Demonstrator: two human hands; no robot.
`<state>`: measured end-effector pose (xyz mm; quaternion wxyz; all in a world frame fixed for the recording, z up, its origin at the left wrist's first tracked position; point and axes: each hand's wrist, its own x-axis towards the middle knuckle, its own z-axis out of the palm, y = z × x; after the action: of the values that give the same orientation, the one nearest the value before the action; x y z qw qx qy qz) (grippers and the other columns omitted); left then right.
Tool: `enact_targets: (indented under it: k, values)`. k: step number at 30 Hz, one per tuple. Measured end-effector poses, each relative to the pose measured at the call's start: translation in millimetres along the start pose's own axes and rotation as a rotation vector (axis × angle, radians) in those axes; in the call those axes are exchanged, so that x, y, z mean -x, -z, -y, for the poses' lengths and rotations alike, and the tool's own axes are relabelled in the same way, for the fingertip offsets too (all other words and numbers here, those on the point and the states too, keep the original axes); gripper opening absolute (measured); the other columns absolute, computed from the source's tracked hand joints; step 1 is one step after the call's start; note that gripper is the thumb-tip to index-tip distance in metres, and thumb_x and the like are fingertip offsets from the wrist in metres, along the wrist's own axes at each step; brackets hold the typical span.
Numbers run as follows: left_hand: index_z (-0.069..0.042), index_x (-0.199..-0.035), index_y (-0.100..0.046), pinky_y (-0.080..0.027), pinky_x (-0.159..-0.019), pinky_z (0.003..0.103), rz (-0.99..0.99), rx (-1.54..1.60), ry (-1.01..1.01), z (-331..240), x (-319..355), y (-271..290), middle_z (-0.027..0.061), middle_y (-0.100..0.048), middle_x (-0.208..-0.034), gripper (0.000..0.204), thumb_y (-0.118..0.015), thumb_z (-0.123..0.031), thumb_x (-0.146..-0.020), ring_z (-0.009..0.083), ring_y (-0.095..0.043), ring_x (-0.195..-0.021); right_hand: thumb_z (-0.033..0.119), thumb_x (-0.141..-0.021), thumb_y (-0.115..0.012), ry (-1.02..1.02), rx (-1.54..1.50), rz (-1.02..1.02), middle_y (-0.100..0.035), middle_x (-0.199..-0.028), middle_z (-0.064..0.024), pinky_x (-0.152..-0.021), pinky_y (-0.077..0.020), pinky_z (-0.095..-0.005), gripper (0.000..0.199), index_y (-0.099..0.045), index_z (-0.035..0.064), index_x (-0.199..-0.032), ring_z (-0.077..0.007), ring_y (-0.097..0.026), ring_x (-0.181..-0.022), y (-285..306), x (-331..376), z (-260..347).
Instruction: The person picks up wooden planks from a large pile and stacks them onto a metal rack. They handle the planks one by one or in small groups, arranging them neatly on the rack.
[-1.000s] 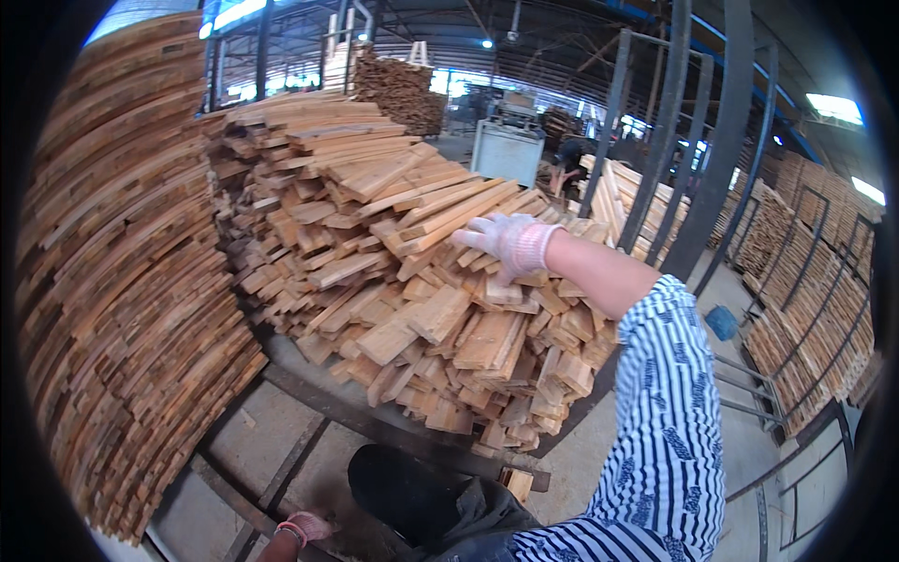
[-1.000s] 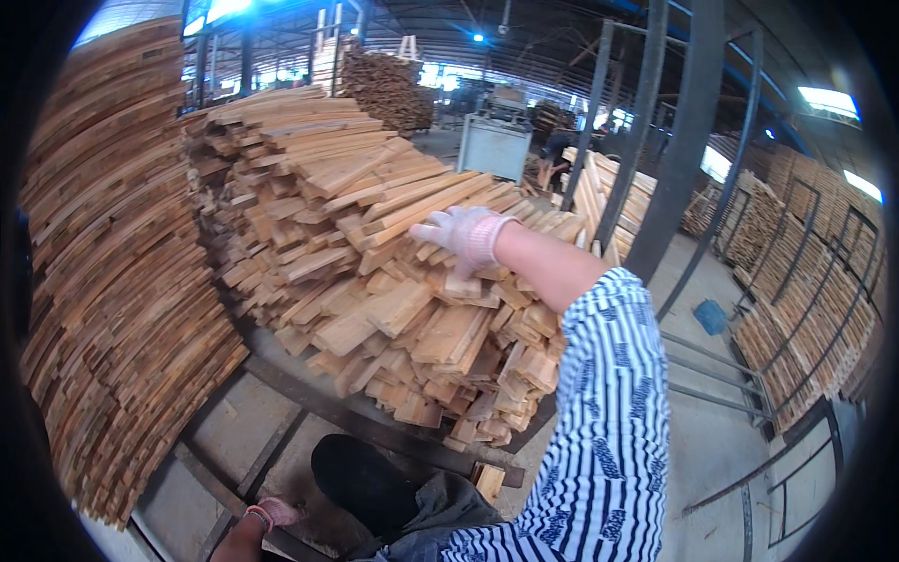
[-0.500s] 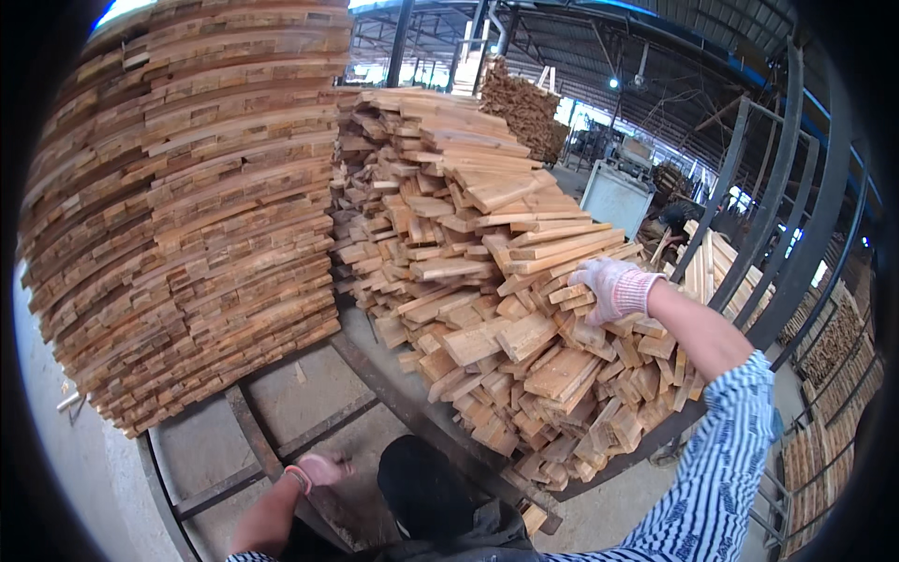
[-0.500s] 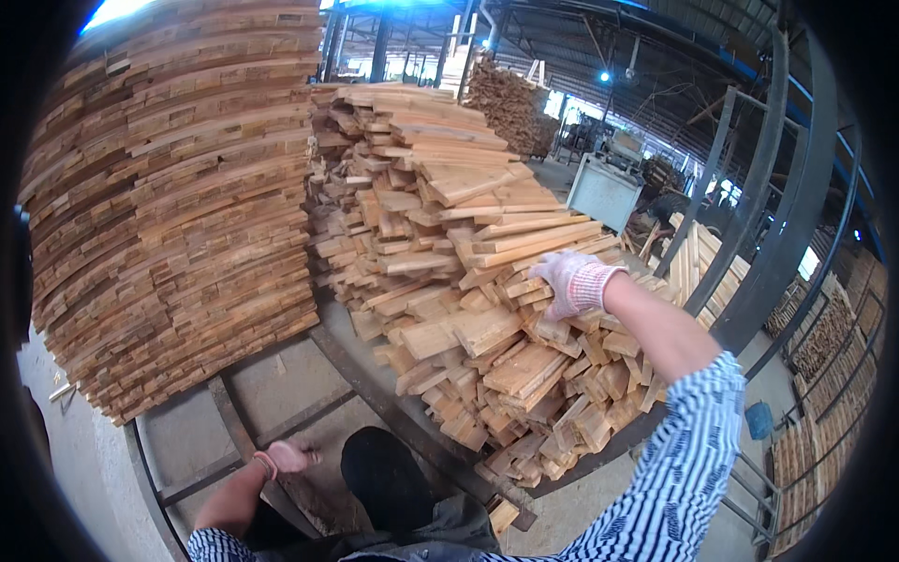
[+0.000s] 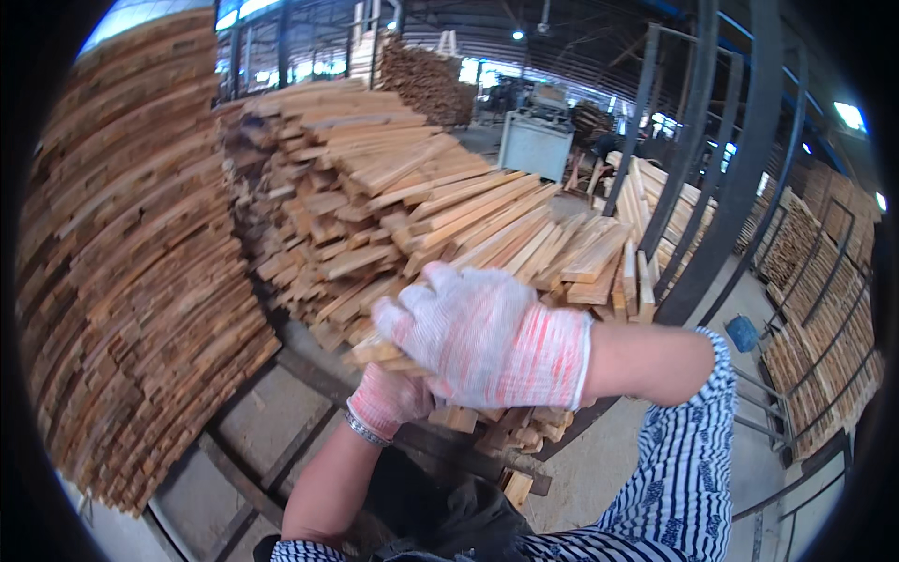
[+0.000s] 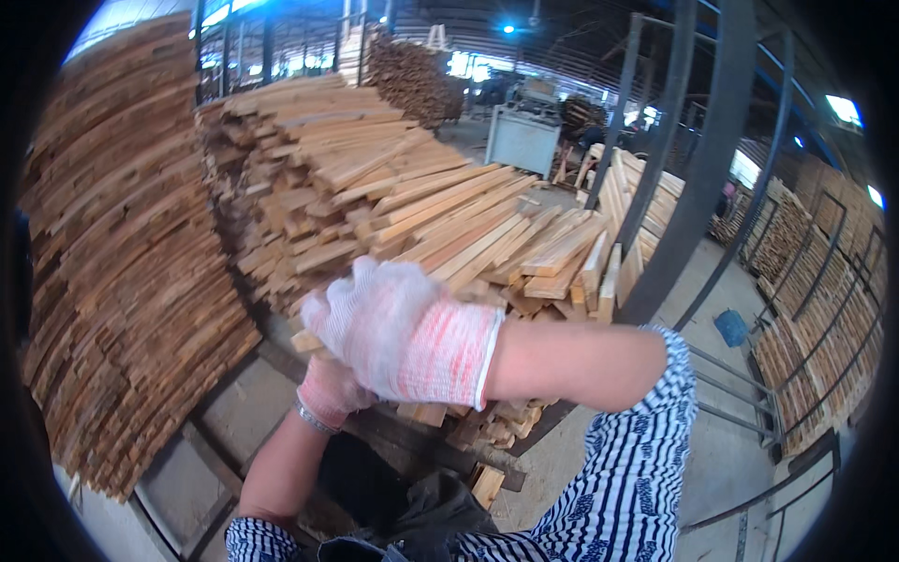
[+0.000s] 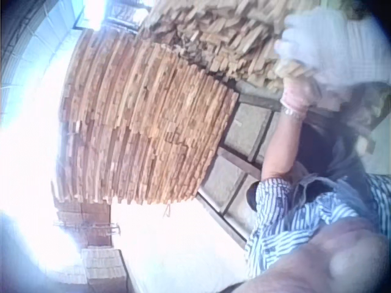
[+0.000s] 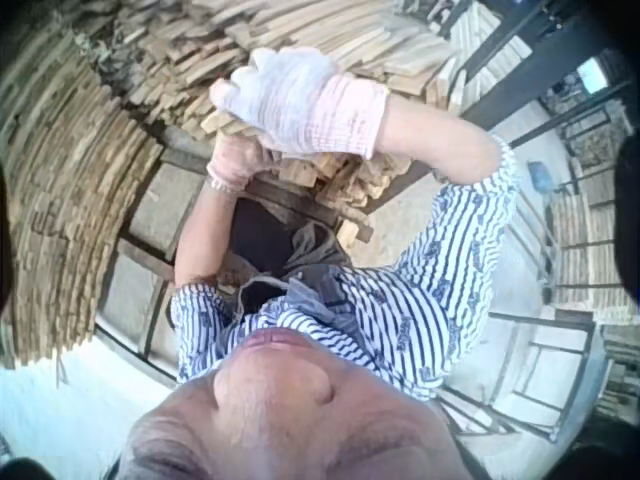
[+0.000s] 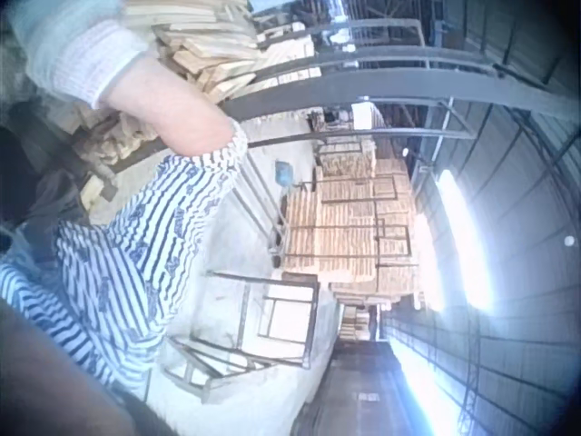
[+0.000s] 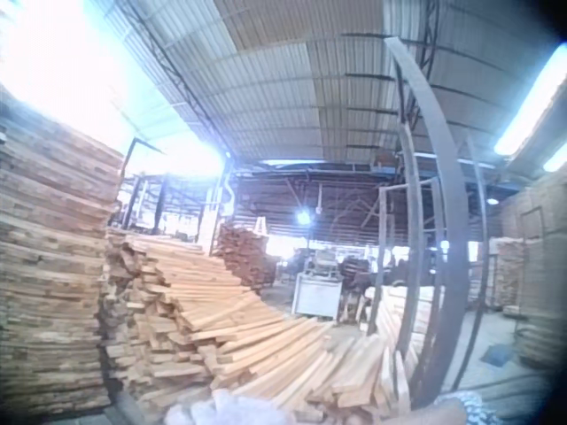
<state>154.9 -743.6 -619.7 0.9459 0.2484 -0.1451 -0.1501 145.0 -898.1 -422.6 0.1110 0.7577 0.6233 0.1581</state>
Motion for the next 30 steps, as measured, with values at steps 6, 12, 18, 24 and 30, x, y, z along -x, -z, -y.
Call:
enact_targets:
  k: [6, 12, 18, 24, 30]
  values:
    - [-0.010, -0.136, -0.058, -0.051, -0.099, 0.040, -0.087, 0.016, -0.012, -37, -28, -67, 0.0148, -0.065, -0.128, 0.058, -0.043, -0.055, -0.103, 0.0267, -0.065, -0.111, 0.030, -0.085, -0.080, -0.066, -0.333, -0.998, -0.051, -0.138, -0.0251, -0.101, -0.0479, -0.0450, 0.068, -0.049, 0.0028, -0.140, -0.0404, -0.053, -0.128, -76, 52, 6]
    - [0.002, -0.143, -0.047, -0.053, -0.099, 0.048, -0.057, -0.119, -0.082, -31, -1, -85, 0.0259, -0.060, -0.133, 0.061, -0.058, -0.040, -0.101, 0.0322, -0.064, -0.117, 0.051, -0.097, -0.063, -0.568, -2.511, -0.806, -0.050, -0.141, -0.0225, -0.108, -0.0449, -0.0461, 0.079, -0.034, 0.0006, -0.150, -0.0350, -0.053, -0.129, -174, 73, 15]
    - [0.004, -0.142, -0.049, -0.058, -0.091, 0.046, -0.463, -0.347, -0.178, -2, 80, -104, 0.0230, -0.064, -0.126, 0.070, -0.059, -0.048, -0.096, 0.0354, -0.067, -0.107, 0.065, -0.097, -0.053, -0.277, -2.821, -0.842, -0.046, -0.151, -0.0136, -0.112, -0.0395, -0.0542, 0.078, -0.039, 0.0096, -0.150, -0.0327, -0.046, -0.135, -149, 64, 0]
    - [0.002, -0.156, -0.030, -0.024, -0.122, 0.041, -0.491, -0.496, -0.007, -6, 223, -86, 0.0127, -0.045, -0.154, 0.087, -0.076, -0.013, -0.084, 0.0247, -0.039, -0.144, 0.051, -0.096, -0.065, -0.444, -2.701, -0.631, -0.064, -0.127, -0.0073, -0.103, -0.0496, -0.0410, 0.062, -0.052, 0.0075, -0.139, -0.0210, -0.062, -0.116, -171, 4, 65]
    - [0.001, -0.159, -0.017, -0.043, -0.109, 0.038, -0.903, -1.265, -0.184, -28, 237, -115, 0.0168, -0.051, -0.145, 0.107, -0.080, -0.044, -0.085, 0.0233, -0.050, -0.131, 0.017, -0.090, -0.076, -0.154, -2.269, -0.459, -0.063, -0.126, -0.0067, -0.094, -0.0528, -0.0314, 0.056, -0.050, 0.0036, -0.138, -0.0168, -0.062, -0.111, -186, -85, 180]
